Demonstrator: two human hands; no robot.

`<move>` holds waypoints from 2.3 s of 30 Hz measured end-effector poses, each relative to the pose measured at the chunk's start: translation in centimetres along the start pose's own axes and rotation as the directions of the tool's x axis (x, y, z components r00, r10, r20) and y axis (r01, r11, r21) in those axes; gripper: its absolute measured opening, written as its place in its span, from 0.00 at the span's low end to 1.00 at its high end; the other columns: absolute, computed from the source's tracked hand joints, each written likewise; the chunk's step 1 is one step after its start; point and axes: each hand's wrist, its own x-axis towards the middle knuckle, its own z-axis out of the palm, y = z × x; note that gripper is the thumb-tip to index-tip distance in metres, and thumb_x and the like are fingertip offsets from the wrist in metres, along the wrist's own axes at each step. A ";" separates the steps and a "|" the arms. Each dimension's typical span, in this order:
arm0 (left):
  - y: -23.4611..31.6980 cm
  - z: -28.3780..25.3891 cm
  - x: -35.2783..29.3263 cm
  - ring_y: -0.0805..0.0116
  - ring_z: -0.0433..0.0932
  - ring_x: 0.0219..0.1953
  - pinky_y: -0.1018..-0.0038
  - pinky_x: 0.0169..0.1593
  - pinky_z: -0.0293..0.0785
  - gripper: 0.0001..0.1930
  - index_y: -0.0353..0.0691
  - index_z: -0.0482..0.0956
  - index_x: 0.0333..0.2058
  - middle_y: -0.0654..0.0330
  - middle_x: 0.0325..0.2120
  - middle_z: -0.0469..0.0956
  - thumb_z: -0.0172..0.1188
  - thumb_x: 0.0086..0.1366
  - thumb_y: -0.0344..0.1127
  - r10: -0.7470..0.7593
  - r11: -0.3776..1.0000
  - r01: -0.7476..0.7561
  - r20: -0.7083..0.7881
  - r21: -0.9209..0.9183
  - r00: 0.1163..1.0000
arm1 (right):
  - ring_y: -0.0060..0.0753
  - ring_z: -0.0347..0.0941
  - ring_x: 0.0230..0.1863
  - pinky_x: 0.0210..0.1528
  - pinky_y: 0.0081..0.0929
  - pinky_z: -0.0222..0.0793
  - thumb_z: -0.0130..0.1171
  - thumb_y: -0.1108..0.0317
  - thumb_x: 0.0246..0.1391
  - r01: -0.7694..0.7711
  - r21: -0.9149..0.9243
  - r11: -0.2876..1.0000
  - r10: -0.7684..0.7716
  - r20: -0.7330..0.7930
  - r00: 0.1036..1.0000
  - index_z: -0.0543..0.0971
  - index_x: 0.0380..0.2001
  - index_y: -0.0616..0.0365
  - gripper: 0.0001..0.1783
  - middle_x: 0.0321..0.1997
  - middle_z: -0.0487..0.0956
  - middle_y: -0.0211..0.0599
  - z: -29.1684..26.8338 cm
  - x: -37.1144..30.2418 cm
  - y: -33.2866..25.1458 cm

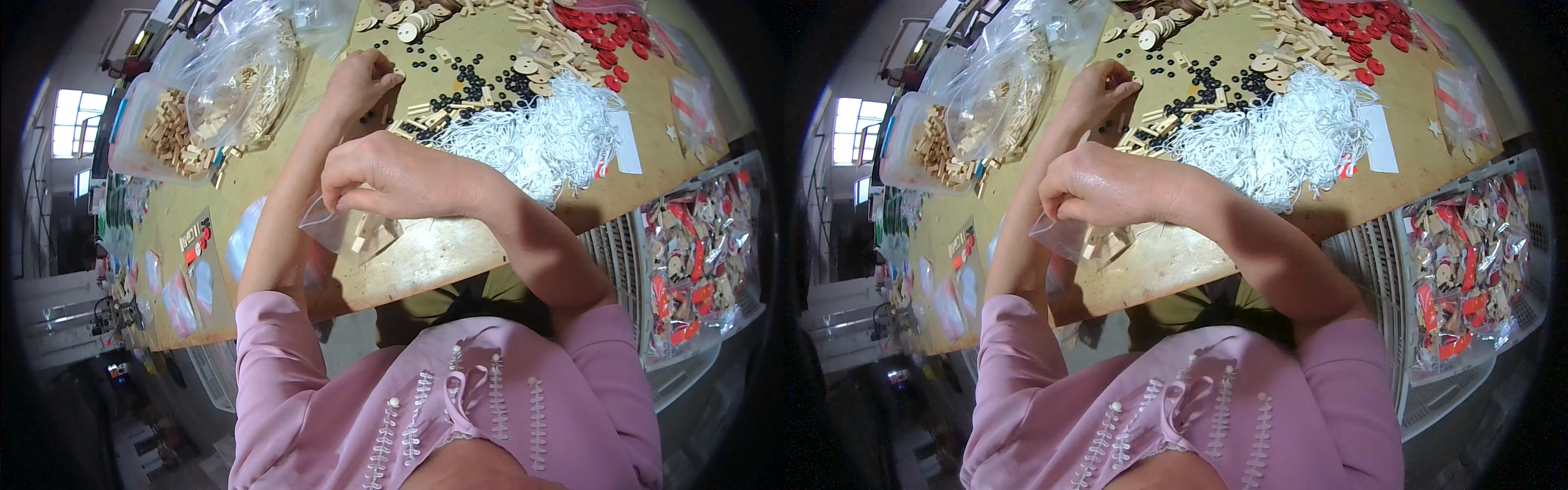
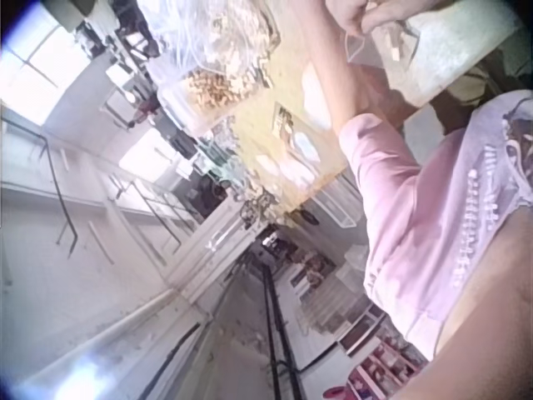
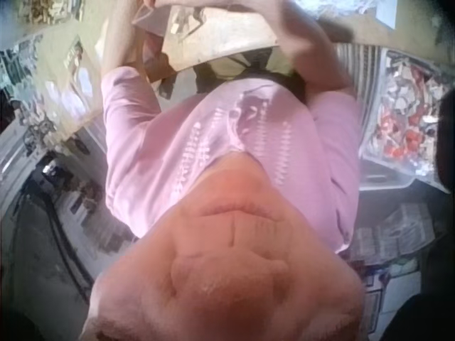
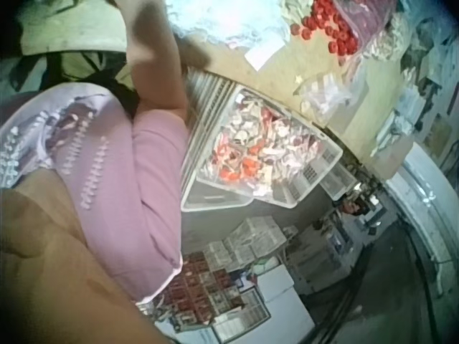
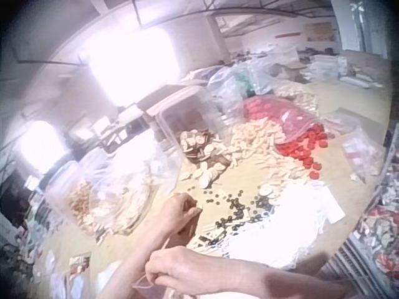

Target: The person repeatedly picks small wooden pieces, black beads, and white strings from a table, places them into small clear plastic bags, and adds a red label before moving the bag to a basket. The process is repeated continuously throughout the clip.

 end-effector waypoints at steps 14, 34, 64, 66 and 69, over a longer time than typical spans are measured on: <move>3.3 -10.9 -13.1 0.76 0.81 0.38 0.78 0.45 0.77 0.05 0.38 0.81 0.40 0.63 0.33 0.84 0.67 0.67 0.29 0.050 0.719 -0.104 -0.098 -0.688 0.994 | 0.34 0.78 0.40 0.45 0.28 0.73 0.61 0.73 0.57 -0.033 -0.190 0.981 -0.005 -0.196 0.981 0.82 0.36 0.60 0.05 0.36 0.80 0.37 -0.5 -0.1 1.0; 1.8 -9.5 -18.9 0.81 0.70 0.35 0.81 0.43 0.67 0.16 0.38 0.84 0.40 0.66 0.36 0.82 0.56 0.77 0.44 -0.254 0.708 0.031 -0.213 -0.706 0.944 | 0.34 0.81 0.40 0.48 0.30 0.76 0.63 0.72 0.55 -0.019 0.156 0.988 0.014 0.031 0.999 0.85 0.38 0.59 0.08 0.35 0.84 0.38 0.0 -0.1 -0.2; 5.3 0.7 -7.3 0.79 0.77 0.30 0.78 0.37 0.75 0.11 0.38 0.83 0.46 0.65 0.32 0.82 0.66 0.66 0.29 -0.020 0.954 -0.001 -0.066 -0.300 0.998 | 0.49 0.78 0.39 0.42 0.39 0.75 0.62 0.74 0.57 -0.079 -0.182 0.980 0.014 -0.332 0.943 0.80 0.36 0.60 0.04 0.35 0.78 0.42 2.4 -15.3 -2.1; 4.0 0.5 -6.8 0.83 0.75 0.31 0.80 0.36 0.73 0.10 0.37 0.83 0.47 0.69 0.32 0.81 0.65 0.67 0.29 -0.061 0.936 0.031 -0.075 -0.351 0.995 | 0.49 0.78 0.39 0.42 0.38 0.75 0.62 0.74 0.58 -0.083 -0.170 0.982 0.020 -0.339 0.941 0.80 0.36 0.60 0.04 0.36 0.78 0.42 2.3 -15.3 -1.2; 3.7 0.2 -5.7 0.81 0.76 0.31 0.79 0.37 0.74 0.11 0.37 0.83 0.46 0.69 0.32 0.81 0.66 0.67 0.30 -0.040 0.957 0.012 -0.092 -0.289 0.995 | 0.48 0.78 0.39 0.42 0.38 0.75 0.61 0.73 0.59 -0.107 -0.138 0.985 0.055 -0.335 0.941 0.80 0.36 0.61 0.04 0.36 0.79 0.42 2.3 -15.3 -0.7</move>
